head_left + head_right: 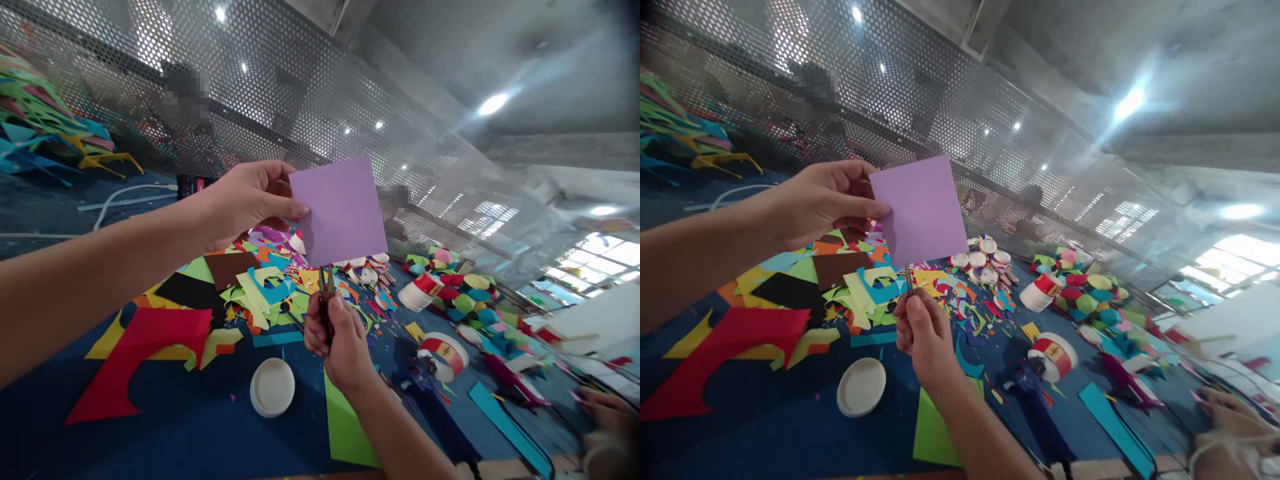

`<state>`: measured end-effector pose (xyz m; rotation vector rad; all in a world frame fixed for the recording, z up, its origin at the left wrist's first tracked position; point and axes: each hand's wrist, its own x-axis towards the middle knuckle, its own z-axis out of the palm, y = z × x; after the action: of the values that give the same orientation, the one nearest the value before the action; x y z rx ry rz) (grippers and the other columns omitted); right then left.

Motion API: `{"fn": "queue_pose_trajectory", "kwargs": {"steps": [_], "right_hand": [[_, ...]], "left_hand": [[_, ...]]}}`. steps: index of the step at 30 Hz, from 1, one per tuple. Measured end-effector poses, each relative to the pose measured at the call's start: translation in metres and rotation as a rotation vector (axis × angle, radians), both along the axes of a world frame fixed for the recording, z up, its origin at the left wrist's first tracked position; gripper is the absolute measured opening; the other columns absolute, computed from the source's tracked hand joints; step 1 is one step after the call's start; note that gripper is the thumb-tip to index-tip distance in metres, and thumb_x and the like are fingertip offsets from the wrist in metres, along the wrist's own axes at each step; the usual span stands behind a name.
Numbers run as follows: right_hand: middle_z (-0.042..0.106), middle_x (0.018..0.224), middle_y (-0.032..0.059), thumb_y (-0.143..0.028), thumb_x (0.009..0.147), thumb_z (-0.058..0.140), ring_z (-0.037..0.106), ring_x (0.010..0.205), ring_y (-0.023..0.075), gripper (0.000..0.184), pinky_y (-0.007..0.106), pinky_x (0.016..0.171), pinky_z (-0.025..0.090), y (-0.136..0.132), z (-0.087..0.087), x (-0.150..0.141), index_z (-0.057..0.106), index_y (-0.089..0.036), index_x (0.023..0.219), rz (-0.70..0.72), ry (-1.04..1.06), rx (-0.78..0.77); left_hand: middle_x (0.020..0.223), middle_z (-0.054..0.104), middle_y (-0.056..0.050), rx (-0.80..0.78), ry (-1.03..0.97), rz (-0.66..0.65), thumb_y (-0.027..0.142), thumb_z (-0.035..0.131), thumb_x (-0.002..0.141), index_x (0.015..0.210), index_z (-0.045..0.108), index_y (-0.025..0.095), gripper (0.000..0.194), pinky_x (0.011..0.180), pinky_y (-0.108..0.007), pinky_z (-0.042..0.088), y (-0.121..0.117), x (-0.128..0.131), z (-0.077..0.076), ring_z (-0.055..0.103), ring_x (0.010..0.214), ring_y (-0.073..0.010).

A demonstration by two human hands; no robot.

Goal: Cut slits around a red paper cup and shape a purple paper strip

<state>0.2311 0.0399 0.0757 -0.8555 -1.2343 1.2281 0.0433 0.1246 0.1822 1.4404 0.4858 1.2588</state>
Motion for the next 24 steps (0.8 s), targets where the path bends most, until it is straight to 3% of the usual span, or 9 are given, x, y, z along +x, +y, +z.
{"fn": "queue_pose_trajectory", "kwargs": {"steps": [7,24], "right_hand": [[0.033,0.051,-0.0106,-0.064,0.086,0.068,0.023,0.040,0.0044,0.048,0.018,0.040,0.021,-0.002,0.000,-0.001,0.056,-0.019,0.074,-0.001,-0.001,-0.023],[0.034,0.051,-0.0105,-0.066,0.085,0.068,0.022,0.039,0.0043,0.049,0.018,0.039,0.020,0.000,0.001,0.000,0.059,-0.019,0.076,0.006,0.005,-0.004]], "left_hand": [[0.077,0.069,-0.001,0.001,0.030,-0.052,0.007,0.078,0.068,0.090,0.065,0.016,0.027,0.058,-0.023,0.049,0.001,0.016,-0.017,0.064,0.068,-0.0136],[0.076,0.067,0.000,-0.001,0.055,-0.012,0.005,0.077,0.068,0.092,0.064,0.017,0.030,0.057,-0.025,0.048,0.001,0.017,-0.017,0.063,0.066,-0.0145]]}}
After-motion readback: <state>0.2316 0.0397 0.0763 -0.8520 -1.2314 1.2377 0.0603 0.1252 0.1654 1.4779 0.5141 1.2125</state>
